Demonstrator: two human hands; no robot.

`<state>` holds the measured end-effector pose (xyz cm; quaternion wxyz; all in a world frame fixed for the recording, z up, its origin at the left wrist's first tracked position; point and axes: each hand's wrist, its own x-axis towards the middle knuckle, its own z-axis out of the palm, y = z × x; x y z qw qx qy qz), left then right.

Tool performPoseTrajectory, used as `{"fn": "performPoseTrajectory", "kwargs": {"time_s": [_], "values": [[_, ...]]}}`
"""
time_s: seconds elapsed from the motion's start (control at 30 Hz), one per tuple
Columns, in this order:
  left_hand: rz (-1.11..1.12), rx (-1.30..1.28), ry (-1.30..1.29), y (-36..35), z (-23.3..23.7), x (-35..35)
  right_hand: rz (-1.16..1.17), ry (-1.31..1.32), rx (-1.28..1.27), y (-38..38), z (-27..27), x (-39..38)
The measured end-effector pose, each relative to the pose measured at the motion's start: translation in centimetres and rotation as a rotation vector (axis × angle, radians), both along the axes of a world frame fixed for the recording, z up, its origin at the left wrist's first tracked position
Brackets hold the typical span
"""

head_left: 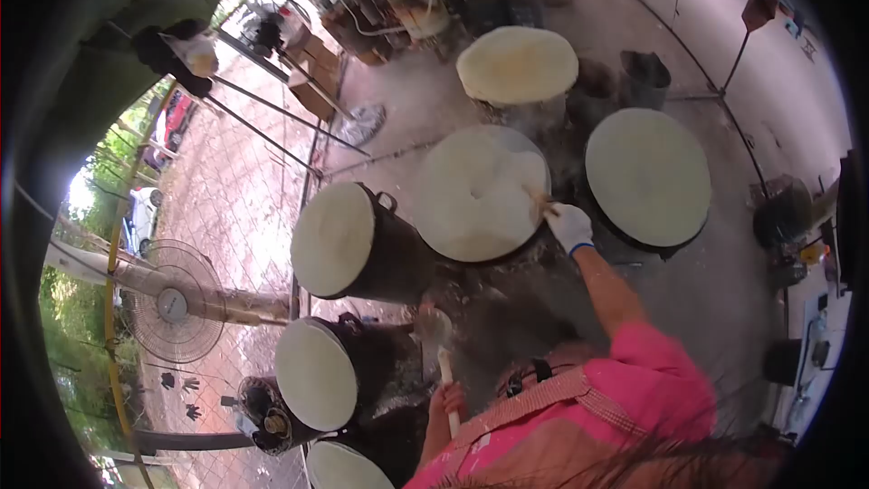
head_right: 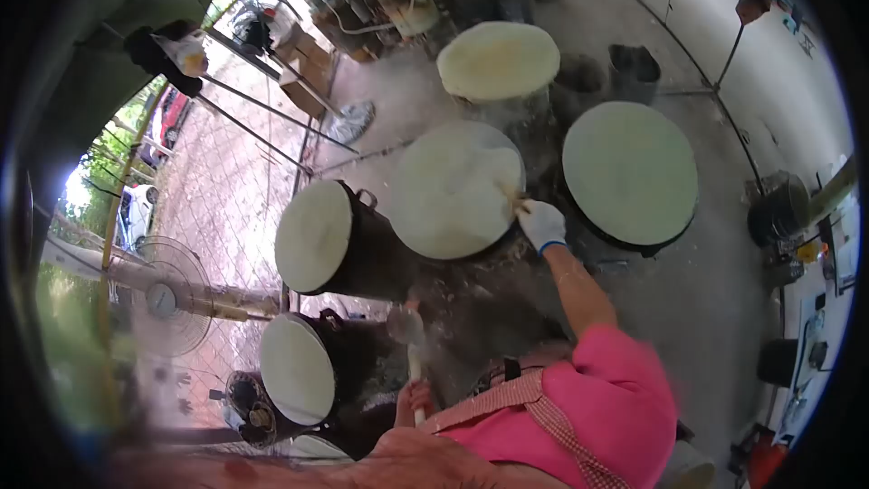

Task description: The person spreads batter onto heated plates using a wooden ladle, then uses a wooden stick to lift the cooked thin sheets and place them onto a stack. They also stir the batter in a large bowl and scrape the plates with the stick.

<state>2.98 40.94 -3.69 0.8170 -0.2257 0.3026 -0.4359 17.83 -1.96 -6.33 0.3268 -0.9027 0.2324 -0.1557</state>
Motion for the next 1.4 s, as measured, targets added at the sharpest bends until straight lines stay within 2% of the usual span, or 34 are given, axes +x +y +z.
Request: {"fn": "performPoseTrajectory", "kwargs": {"time_s": [0.03, 0.07, 0.1, 0.13, 0.17, 0.2, 0.23, 0.27, 0.3, 0.33, 0.37, 0.43, 0.47, 0.53, 0.57, 0.63, 0.67, 0.7, 0.77, 0.83, 0.87, 0.9, 0.97, 1.0, 1.07, 1.1, 1.13, 1.17, 1.2, 1.23, 1.3, 1.33, 1.4], "values": [[0.018, 0.057, 0.065, -0.1, 0.9, 0.3, 0.139, 0.043, -0.104, 1.2, 0.5, -1.9], [-0.049, 0.094, -0.007, 1.5, -1.5, 0.2, 0.272, 0.058, -0.216, 2.0, 0.9, -2.9], [-0.055, 0.085, -0.032, 2.1, -3.2, 0.0, 0.327, 0.032, -0.39, 1.9, -1.1, -6.4], [-0.047, 0.076, -0.081, 2.9, -4.9, -0.9, 0.273, -0.129, -0.173, 1.7, -2.8, -9.1], [-0.038, 0.063, -0.131, 3.1, -6.6, -1.3, 0.173, 0.049, -0.07, 0.5, -4.9, -10.3], [-0.037, 0.054, -0.154, 3.1, -8.1, -1.3, 0.092, 0.103, -0.01, -0.8, -4.2, -7.7], [0.032, 0.193, 0.077, 3.6, -9.4, -1.6, 0.007, 0.167, 0.061, -1.9, -3.6, -4.9], [0.059, 0.269, 0.21, 3.1, -8.2, -1.7, -0.047, 0.044, 0.154, -2.3, -2.1, -0.5], [0.09, 0.352, 0.332, 1.4, -5.2, -1.2, -0.001, 0.094, 0.144, -3.1, 0.6, 4.2], [0.088, 0.298, 0.249, -0.4, -2.3, -0.8, 0.017, 0.049, 0.17, -4.1, -0.5, 9.6], [0.088, 0.247, 0.161, -3.2, 2.2, -0.1, 0.005, 0.029, 0.069, -5.1, -3.1, 15.2], [0.022, 0.315, 0.058, -1.2, 1.1, -1.3, 0.1, 0.073, 0.221, -5.0, 3.5, 15.8], [-0.031, 0.355, 0.001, 0.0, 0.1, -1.5, 0.096, 0.071, 0.232, -4.5, 2.7, 14.7], [-0.12, 0.429, -0.112, 1.3, -1.7, -1.4, 0.061, 0.026, 0.544, -4.4, -0.2, 10.9], [-0.162, 0.463, -0.153, 1.8, -2.7, -1.2, -0.03, -0.005, 0.812, -2.1, -2.2, 9.5], [-0.184, 0.433, -0.207, 2.6, -3.3, 0.4, 0.176, -0.021, 0.467, 1.5, -0.2, 6.8], [-0.196, 0.393, -0.26, 2.5, -3.5, -0.1, 0.254, 0.069, 0.218, 1.9, 0.7, 5.8], [-0.19, 0.394, -0.216, 1.9, -1.6, -1.2, 0.264, 0.112, 0.228, 1.3, 1.7, 4.3], [0.076, 0.275, 0.077, 0.8, 2.3, -0.8, 0.077, -0.092, 0.529, -1.7, 3.2, 3.4], [0.051, 0.343, 0.031, 2.4, 0.7, -1.5, -0.107, -0.197, 0.938, -2.8, -0.6, 2.7], [0.014, 0.406, -0.018, 3.7, 0.2, -2.0, -0.077, -0.184, 1.212, -1.2, -1.9, 1.3], [0.003, 0.407, -0.013, 3.5, 0.6, -1.5, 0.018, -0.125, 0.988, 0.8, -1.7, -0.1], [0.129, 0.118, 0.156, 2.0, 1.8, -0.5, -0.017, 0.023, 1.063, 5.0, -2.2, -1.9], [0.137, 0.118, 0.166, 1.6, 1.8, -0.3, -0.014, 0.037, 1.062, 4.6, -2.0, -2.4], [0.163, 0.154, 0.111, 1.7, 1.9, -0.3, 0.132, 0.105, 0.56, 3.5, -1.3, -3.4], [0.173, 0.166, 0.105, 2.8, 0.8, -0.8, 0.142, 0.05, 0.589, 1.7, -1.9, -2.8], [0.125, 0.14, 0.008, 4.2, -1.2, -1.4, 0.052, 0.076, 0.713, 0.3, 1.6, -1.6], [0.074, 0.111, -0.09, 4.8, -2.4, -1.1, -0.028, -0.024, 0.523, -1.1, 2.1, 0.3], [0.099, 0.204, 0.008, 3.2, 0.6, -0.3, -0.087, -0.001, 0.427, -2.9, 2.9, 2.6], [0.104, 0.209, 0.005, 3.0, 0.8, 0.3, -0.123, -0.033, 0.115, -5.2, -1.7, 5.9], [0.077, 0.287, 0.071, 2.8, 1.1, 0.9, 0.005, -0.006, -0.128, -5.0, -0.3, 8.0], [0.082, 0.297, 0.073, 2.9, 1.0, 1.7, 0.01, -0.004, -0.117, -4.7, 0.2, 7.7], [-0.003, 0.265, 0.044, 3.3, -1.1, 4.3, 0.313, 0.174, -0.393, -3.5, 1.4, 6.2]]}}
